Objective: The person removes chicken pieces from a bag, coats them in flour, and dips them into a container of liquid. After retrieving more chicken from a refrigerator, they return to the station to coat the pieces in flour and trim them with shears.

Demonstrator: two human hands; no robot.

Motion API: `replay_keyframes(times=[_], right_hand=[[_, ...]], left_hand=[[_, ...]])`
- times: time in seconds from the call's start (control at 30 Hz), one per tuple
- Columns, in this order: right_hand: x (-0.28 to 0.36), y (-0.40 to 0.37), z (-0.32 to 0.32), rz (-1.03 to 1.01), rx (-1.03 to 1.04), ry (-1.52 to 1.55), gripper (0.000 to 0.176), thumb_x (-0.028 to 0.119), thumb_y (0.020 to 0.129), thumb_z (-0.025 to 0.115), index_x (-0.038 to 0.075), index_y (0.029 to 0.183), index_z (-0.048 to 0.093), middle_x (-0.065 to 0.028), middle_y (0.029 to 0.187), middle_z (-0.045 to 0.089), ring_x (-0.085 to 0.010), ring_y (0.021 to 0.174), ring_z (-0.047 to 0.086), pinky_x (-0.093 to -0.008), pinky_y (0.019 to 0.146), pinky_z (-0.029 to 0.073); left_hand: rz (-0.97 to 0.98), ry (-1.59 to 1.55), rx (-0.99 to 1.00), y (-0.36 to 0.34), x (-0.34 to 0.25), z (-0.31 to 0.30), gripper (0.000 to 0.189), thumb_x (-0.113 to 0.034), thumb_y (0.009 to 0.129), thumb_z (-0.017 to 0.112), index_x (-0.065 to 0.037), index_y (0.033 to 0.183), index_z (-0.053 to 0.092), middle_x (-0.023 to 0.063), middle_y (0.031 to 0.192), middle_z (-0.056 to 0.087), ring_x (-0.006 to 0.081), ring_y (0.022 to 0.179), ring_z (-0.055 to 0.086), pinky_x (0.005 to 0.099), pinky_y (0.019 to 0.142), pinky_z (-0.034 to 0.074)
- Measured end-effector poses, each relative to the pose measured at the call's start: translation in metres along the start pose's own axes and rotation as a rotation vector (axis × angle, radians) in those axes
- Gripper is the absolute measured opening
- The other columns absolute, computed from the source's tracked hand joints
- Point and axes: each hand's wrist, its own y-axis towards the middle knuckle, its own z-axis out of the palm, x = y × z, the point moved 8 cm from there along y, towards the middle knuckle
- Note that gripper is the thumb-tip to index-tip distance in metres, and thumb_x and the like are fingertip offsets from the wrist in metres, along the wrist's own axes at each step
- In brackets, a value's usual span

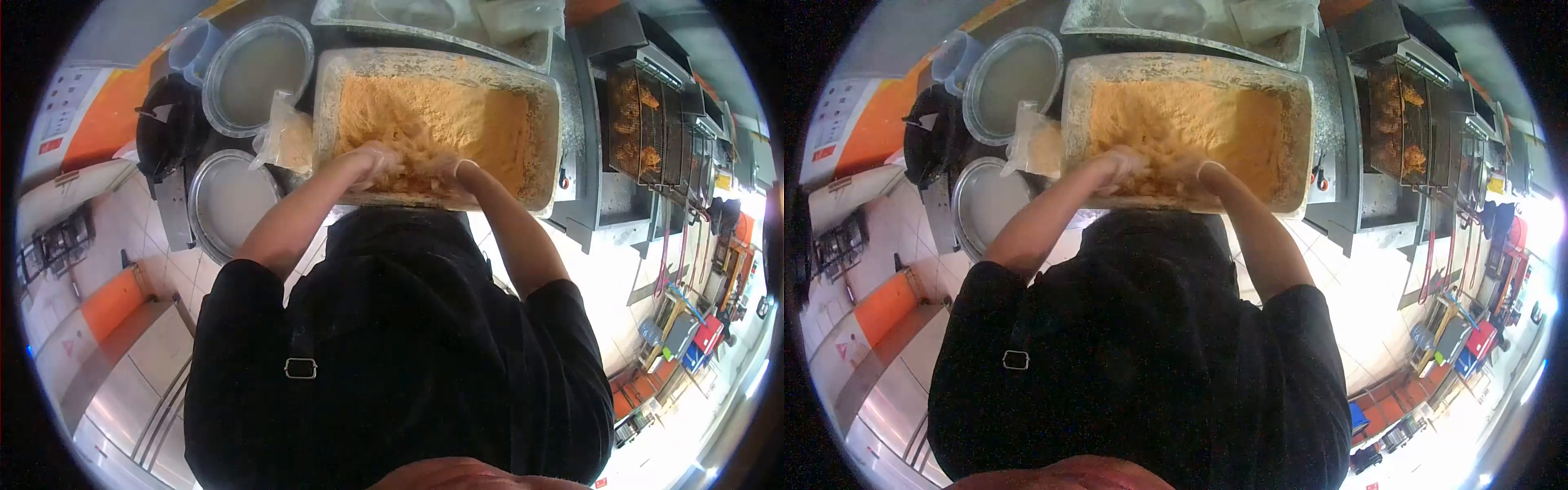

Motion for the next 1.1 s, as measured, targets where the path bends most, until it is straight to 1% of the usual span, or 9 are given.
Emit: replay_keyframes(times=[0.1, 0.17, 0.27, 0.43, 0.53, 0.7, 0.77, 0.87, 1.1], right_hand=[[0.024, -0.028, -0.029, 0.031, 0.012, 0.165, 0.052, 0.037, 0.095, 0.067, 0.008, 0.138, 0.063, -0.0159, 0.126, 0.069, -0.0277, 0.111, 0.064, -0.0392, 0.096, 0.051], [0.022, -0.033, -0.016, 0.093, 0.137, 0.208, 0.055, 0.037, 0.095, 0.067, 0.009, 0.142, 0.06, -0.0172, 0.129, 0.068, -0.0287, 0.114, 0.064, -0.0398, 0.098, 0.051], [-0.006, -0.001, -0.017, 0.067, -0.045, -0.022, 0.064, 0.023, 0.086, 0.071, 0.012, 0.147, 0.056, -0.017, 0.148, 0.056, -0.0356, 0.133, 0.054, -0.0413, 0.11, 0.045], [-0.015, 0.002, -0.034, -0.04, -0.242, 0.274, 0.058, 0.029, 0.089, 0.068, 0.012, 0.144, 0.059, -0.0212, 0.146, 0.057, -0.0343, 0.132, 0.054, -0.0408, 0.11, 0.044], [-0.01, 0.001, -0.035, -0.007, 0.081, 0.36, 0.055, 0.032, 0.09, 0.065, 0.01, 0.141, 0.061, -0.0207, 0.145, 0.057, -0.0322, 0.131, 0.055, -0.0419, 0.109, 0.043], [0.002, -0.009, -0.026, -0.022, 0.129, 0.301, 0.052, 0.031, 0.089, 0.069, 0.005, 0.133, 0.061, -0.0212, 0.131, 0.066, -0.0317, 0.122, 0.063, -0.0397, 0.099, 0.05], [-0.005, -0.005, -0.004, -0.013, 0.279, 0.295, 0.049, 0.028, 0.089, 0.066, 0.004, 0.131, 0.063, -0.0237, 0.127, 0.068, -0.0347, 0.119, 0.064, -0.0402, 0.095, 0.052], [0.027, -0.024, -0.021, -0.251, 0.009, -0.381, 0.035, 0.023, 0.093, 0.058, 0.003, 0.12, 0.066, -0.0243, 0.116, 0.07, -0.0403, 0.109, 0.066, -0.0427, 0.089, 0.054], [0.016, -0.029, -0.014, -0.675, 0.062, -0.624, 0.027, 0.02, 0.098, 0.054, 0.005, 0.115, 0.067, -0.0227, 0.115, 0.067, -0.0395, 0.112, 0.063, -0.0457, 0.094, 0.051]], left_hand=[[-0.314, -0.033, -0.272, -0.06, -0.025, -0.03, 0.043, -0.039, 0.098, 0.064, 0.002, 0.11, 0.071, 0.0211, 0.098, 0.073, 0.0306, 0.084, 0.065, 0.0433, 0.077, 0.052], [-0.115, -0.151, 0.031, -0.052, -0.015, -0.008, 0.041, -0.034, 0.097, 0.066, 0.004, 0.114, 0.066, 0.015, 0.09, 0.07, 0.0266, 0.083, 0.065, 0.0388, 0.072, 0.05], [-0.104, 0.095, -0.184, -0.02, 0.0, -0.021, 0.051, -0.045, 0.091, 0.073, 0.0, 0.113, 0.073, 0.0251, 0.109, 0.073, 0.0355, 0.1, 0.071, 0.0437, 0.085, 0.054], [-0.065, 0.12, -0.341, -0.051, -0.022, -0.029, 0.054, -0.049, 0.09, 0.073, 0.0, 0.112, 0.073, 0.0231, 0.108, 0.073, 0.0329, 0.1, 0.07, 0.042, 0.088, 0.053], [-0.085, 0.007, -0.434, -0.068, -0.029, -0.033, 0.055, -0.049, 0.091, 0.074, 0.0, 0.116, 0.071, 0.0216, 0.11, 0.074, 0.0314, 0.102, 0.07, 0.0397, 0.091, 0.052], [-0.164, -0.379, -0.607, -0.1, -0.015, -0.025, 0.058, -0.048, 0.092, 0.075, -0.001, 0.126, 0.068, 0.0151, 0.118, 0.073, 0.0271, 0.104, 0.068, 0.0373, 0.092, 0.052], [0.049, -0.669, -0.553, -0.097, -0.005, -0.014, 0.054, -0.042, 0.093, 0.075, -0.003, 0.13, 0.066, 0.0096, 0.121, 0.071, 0.0223, 0.102, 0.065, 0.0359, 0.088, 0.051], [0.16, -0.834, -0.587, -0.116, -0.019, 0.005, 0.046, -0.035, 0.094, 0.074, -0.001, 0.124, 0.067, 0.0089, 0.111, 0.072, 0.0197, 0.097, 0.063, 0.0343, 0.083, 0.05], [-0.012, -0.199, -0.796, -0.134, -0.015, 0.002, 0.042, -0.035, 0.096, 0.068, 0.005, 0.109, 0.068, 0.0195, 0.098, 0.071, 0.0292, 0.089, 0.069, 0.0366, 0.079, 0.052]])
